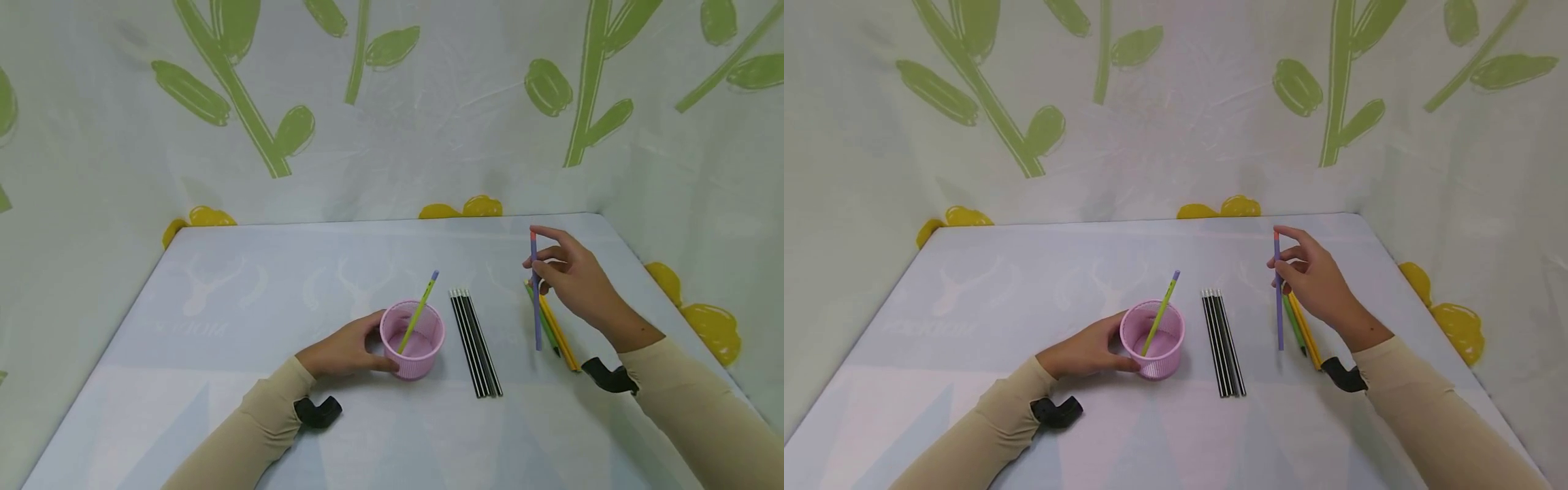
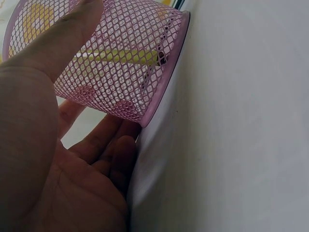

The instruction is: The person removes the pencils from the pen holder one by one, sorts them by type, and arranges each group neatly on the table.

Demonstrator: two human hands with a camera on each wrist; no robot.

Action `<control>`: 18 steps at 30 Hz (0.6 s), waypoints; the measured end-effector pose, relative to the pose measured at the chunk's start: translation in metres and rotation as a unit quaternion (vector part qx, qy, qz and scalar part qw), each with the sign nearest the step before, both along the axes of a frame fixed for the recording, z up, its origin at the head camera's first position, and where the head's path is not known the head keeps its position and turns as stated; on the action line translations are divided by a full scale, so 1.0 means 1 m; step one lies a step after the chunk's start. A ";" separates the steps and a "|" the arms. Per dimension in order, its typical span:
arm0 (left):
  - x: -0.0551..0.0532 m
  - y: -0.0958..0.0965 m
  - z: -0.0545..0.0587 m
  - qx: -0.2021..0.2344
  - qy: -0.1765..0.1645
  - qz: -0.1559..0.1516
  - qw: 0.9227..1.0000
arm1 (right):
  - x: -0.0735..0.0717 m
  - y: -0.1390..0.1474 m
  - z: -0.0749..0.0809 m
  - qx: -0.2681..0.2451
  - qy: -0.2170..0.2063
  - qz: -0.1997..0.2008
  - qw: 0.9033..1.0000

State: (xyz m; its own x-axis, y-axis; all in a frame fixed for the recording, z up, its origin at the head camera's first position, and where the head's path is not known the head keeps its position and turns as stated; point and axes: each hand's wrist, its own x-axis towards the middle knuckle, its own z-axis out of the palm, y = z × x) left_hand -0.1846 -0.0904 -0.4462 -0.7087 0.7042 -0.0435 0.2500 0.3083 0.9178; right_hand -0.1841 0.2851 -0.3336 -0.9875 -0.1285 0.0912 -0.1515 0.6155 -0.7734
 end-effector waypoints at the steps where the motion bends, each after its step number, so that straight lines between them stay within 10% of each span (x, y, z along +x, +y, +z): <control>1: 0.000 0.000 0.000 0.002 -0.001 -0.002 1.000 | 0.000 0.004 -0.001 0.006 -0.015 0.002 1.000; 18: 0.000 0.000 0.002 0.008 0.001 -0.007 1.000 | -0.022 0.061 -0.035 0.120 -0.126 -0.022 0.985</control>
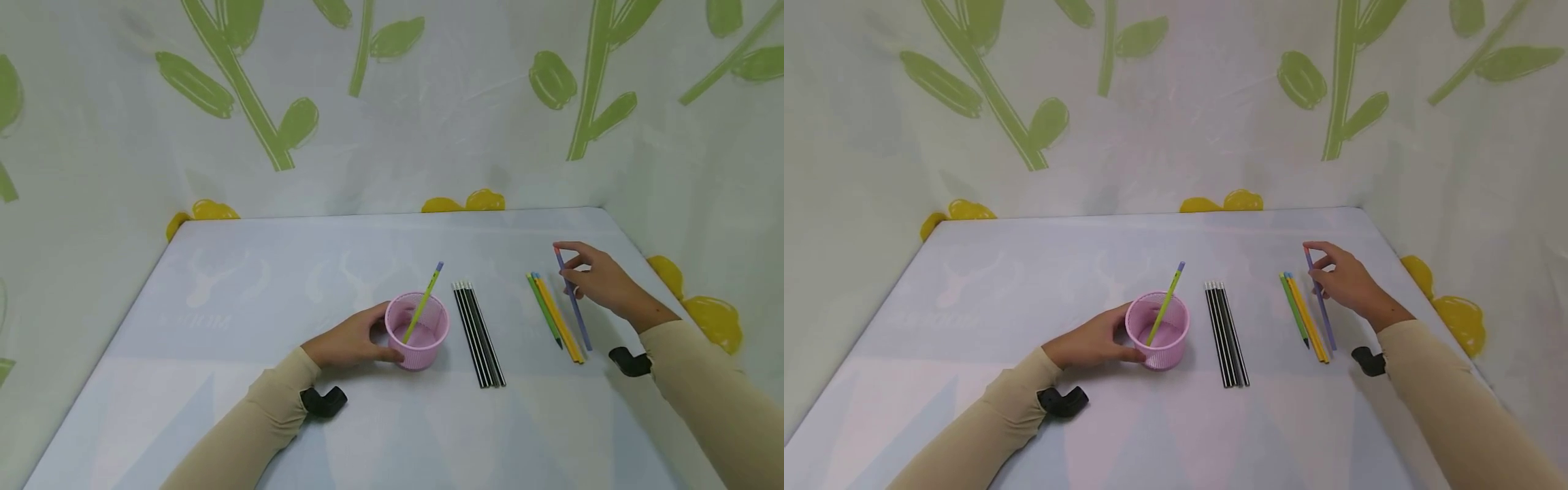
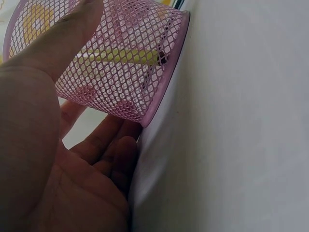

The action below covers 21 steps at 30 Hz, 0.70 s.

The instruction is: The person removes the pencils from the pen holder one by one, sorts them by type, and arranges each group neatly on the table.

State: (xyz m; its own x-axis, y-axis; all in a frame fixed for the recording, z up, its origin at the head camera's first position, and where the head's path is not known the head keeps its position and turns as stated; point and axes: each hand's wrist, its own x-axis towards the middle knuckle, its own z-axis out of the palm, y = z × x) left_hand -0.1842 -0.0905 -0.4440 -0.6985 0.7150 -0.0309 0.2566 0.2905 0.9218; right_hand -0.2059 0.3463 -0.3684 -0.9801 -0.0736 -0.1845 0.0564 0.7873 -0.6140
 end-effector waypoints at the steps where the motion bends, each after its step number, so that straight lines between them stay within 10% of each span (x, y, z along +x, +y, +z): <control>1: -0.001 0.000 0.000 0.000 -0.001 0.000 1.000 | -0.002 0.003 -0.002 0.004 -0.005 -0.003 1.000; 21: 0.000 0.000 0.002 -0.011 0.011 0.008 1.000 | -0.006 0.008 -0.027 0.055 -0.063 0.018 0.996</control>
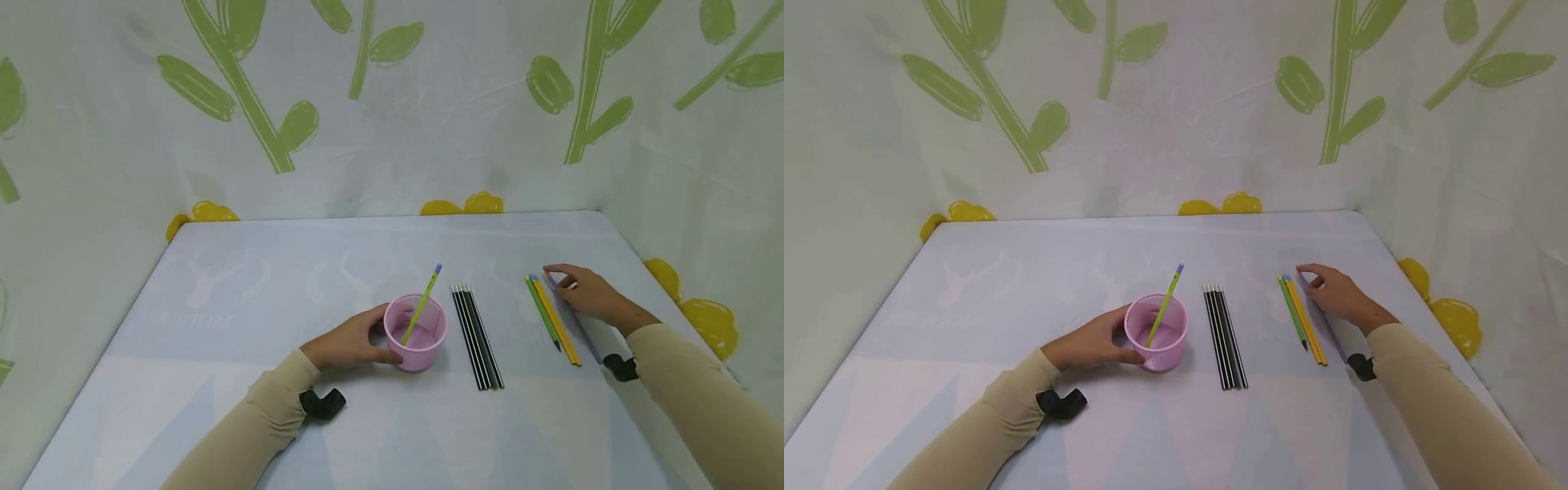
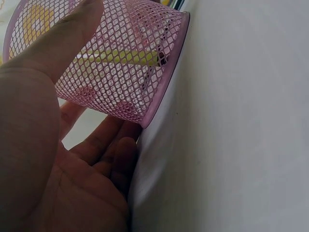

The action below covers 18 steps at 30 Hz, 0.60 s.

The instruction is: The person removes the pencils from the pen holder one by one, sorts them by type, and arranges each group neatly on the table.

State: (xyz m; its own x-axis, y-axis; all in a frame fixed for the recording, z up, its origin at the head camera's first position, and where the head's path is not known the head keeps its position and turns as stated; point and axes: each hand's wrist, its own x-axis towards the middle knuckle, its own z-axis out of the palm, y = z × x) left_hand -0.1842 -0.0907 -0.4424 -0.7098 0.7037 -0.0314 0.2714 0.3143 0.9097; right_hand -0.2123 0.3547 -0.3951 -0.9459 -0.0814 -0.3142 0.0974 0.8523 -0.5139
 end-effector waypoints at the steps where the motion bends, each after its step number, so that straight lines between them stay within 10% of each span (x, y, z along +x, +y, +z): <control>1: 0.000 0.000 0.000 0.000 -0.001 0.001 1.000 | 0.000 0.000 0.000 0.003 0.000 0.002 1.000; 18: 0.000 0.001 -0.001 0.010 -0.014 -0.003 1.000 | -0.006 -0.003 -0.008 0.008 -0.010 0.000 1.000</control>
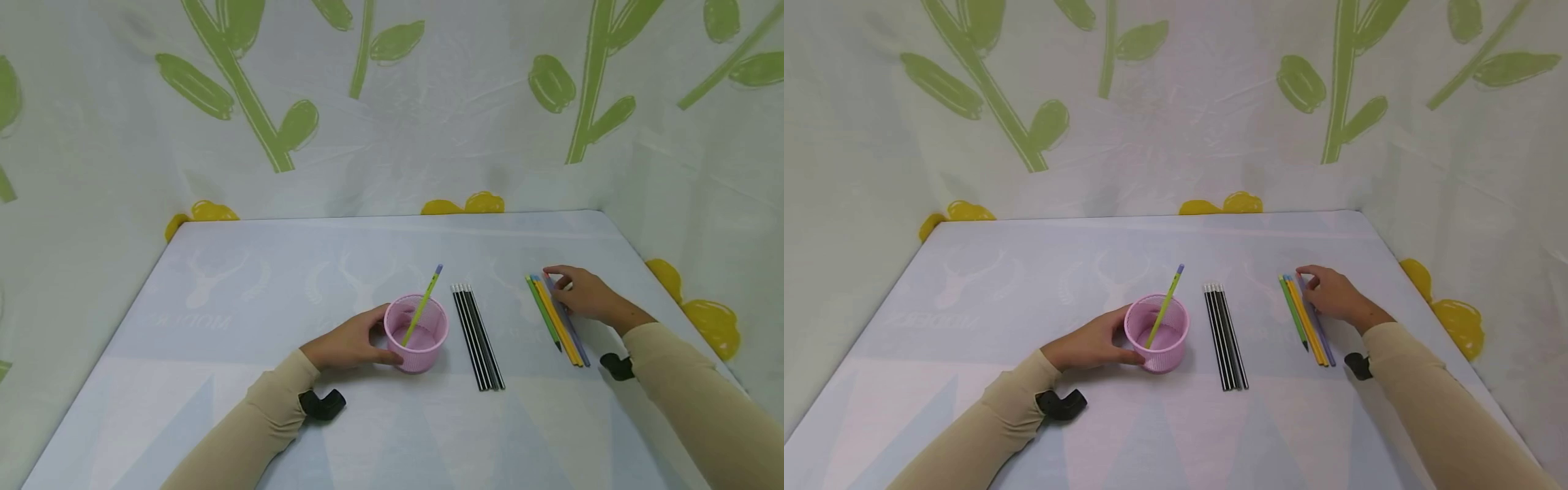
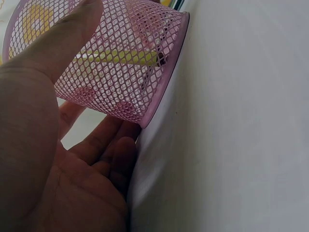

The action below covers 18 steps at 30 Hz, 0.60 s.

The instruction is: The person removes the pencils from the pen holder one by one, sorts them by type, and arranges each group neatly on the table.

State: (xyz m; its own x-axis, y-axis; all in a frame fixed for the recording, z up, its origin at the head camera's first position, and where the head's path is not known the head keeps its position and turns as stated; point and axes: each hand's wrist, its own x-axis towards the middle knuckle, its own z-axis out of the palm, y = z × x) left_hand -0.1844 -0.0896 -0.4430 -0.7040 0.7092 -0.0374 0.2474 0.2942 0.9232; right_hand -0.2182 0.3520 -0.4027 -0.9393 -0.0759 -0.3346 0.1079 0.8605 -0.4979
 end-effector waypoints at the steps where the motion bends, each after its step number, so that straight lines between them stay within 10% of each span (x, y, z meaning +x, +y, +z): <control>1: 0.000 0.000 0.000 -0.001 -0.001 0.002 1.000 | 0.000 0.000 -0.001 0.000 0.000 0.000 1.000; 18: 0.000 0.000 -0.001 -0.012 -0.002 0.003 1.000 | 0.001 -0.002 0.000 -0.001 -0.004 0.011 1.000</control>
State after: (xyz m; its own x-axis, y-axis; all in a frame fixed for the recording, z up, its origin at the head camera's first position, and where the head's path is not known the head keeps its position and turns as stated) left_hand -0.1844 -0.0898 -0.4435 -0.7076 0.7043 -0.0578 0.2419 0.3183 0.9166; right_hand -0.2174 0.3500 -0.4031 -0.9343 -0.0977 -0.3428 0.0930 0.8615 -0.4991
